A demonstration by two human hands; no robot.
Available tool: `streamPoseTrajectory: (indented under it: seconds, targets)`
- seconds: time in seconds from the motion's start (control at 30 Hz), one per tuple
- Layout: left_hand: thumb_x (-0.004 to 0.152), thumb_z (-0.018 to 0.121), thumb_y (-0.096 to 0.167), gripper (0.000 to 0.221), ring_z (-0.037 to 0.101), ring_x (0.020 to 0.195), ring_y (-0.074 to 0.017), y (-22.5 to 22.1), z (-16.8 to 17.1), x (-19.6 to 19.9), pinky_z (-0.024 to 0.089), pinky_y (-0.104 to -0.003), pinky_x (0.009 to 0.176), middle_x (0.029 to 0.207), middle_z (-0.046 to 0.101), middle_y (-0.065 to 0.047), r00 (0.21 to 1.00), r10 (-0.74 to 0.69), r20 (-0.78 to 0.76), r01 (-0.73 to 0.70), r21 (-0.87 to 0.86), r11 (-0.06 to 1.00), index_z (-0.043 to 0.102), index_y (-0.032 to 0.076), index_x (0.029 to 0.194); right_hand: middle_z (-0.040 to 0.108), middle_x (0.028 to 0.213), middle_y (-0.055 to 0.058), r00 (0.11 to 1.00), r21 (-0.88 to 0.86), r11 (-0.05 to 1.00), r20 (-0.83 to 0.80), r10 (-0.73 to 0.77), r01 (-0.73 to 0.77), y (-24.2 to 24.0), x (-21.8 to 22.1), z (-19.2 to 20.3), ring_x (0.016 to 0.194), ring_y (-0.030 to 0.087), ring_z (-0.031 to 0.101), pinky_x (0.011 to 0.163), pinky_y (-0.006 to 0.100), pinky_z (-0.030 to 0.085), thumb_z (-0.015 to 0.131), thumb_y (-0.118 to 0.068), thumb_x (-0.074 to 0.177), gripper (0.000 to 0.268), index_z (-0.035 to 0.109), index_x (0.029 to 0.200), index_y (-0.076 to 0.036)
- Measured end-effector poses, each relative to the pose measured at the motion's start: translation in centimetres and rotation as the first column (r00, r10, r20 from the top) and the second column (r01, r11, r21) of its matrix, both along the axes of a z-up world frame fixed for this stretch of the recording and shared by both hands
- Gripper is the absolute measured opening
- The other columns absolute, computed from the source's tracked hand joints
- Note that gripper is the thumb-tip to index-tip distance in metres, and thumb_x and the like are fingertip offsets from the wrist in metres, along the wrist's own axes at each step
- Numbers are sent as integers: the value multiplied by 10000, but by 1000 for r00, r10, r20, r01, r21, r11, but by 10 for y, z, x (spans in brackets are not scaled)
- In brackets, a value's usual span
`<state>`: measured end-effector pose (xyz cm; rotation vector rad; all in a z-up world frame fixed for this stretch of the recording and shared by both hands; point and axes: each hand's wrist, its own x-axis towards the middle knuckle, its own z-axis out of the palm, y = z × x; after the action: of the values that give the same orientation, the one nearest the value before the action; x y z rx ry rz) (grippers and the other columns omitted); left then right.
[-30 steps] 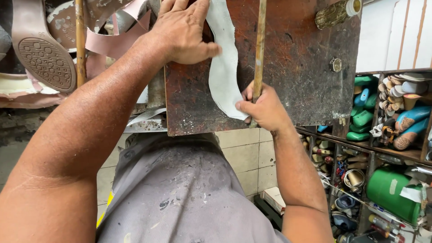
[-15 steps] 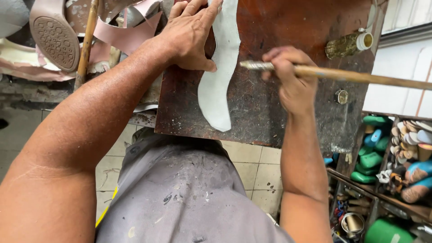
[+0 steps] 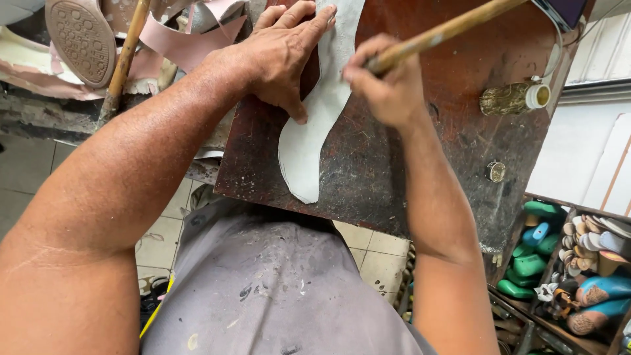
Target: Applying glue to a leather strip using a brush
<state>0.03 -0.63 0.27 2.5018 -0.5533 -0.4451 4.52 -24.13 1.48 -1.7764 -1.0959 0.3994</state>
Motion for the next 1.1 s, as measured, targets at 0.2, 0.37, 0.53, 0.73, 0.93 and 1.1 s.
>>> streamPoseTrajectory:
  seconds: [0.2, 0.37, 0.53, 0.73, 0.93, 1.1]
  targets:
    - [377, 1028, 642, 1770, 8, 1577, -346, 2, -4, 1, -33, -484, 1195, 1682, 297, -156, 999, -5, -37, 5, -4, 1000, -70, -3, 1606, 663, 880, 89, 994, 151, 983, 9, -109, 106, 13, 5, -3, 743, 154, 573, 645, 284, 511, 635, 137, 919, 206, 614, 914, -67]
    - [370, 1032, 655, 1782, -7, 1575, -345, 5, -3, 0, -39, -490, 1188, 1701, 252, -156, 999, -31, -22, 31, 4, 1000, -82, 24, 1609, 693, 925, 134, 960, 121, 958, -138, -242, 259, 0, 14, -4, 752, 197, 669, 643, 298, 618, 669, 147, 945, 203, 622, 977, -47]
    - [278, 1033, 663, 1835, -12, 1563, -349, 5, -10, 1, -14, -525, 1197, 1707, 219, -156, 998, -56, 28, 56, 3, 998, -48, 10, 1608, 647, 849, 72, 982, -13, 983, -48, -181, 181, -27, -30, 1, 697, 147, 587, 614, 279, 543, 677, 57, 937, 139, 633, 920, -74]
    - [324, 1013, 709, 1818, -53, 1572, -354, 5, 3, 0, -54, -530, 1214, 1737, 134, -124, 996, -79, -51, 83, 88, 993, -90, 63, 1616, 650, 836, 112, 941, 126, 942, 97, -324, 311, -13, -41, -18, 691, 201, 633, 603, 306, 581, 626, 49, 988, 103, 618, 950, -47]
    - [357, 1010, 712, 1806, -94, 1565, -355, 6, -2, -3, -56, -555, 1216, 1747, 93, -130, 994, -109, -20, 110, 76, 991, -122, 70, 1609, 642, 773, 70, 930, 91, 936, 120, -348, 339, -18, -119, -14, 595, 134, 569, 480, 251, 493, 638, -5, 960, 100, 635, 896, -81]
    - [436, 1027, 658, 1757, -110, 1572, -351, 9, 12, -3, -77, -540, 1223, 1755, 36, -125, 990, -109, -94, 116, 67, 991, -146, 61, 1600, 678, 822, 87, 779, 103, 783, 85, -622, 614, -11, -65, -10, 596, 168, 656, 480, 267, 580, 715, -13, 1023, 152, 591, 1070, -86]
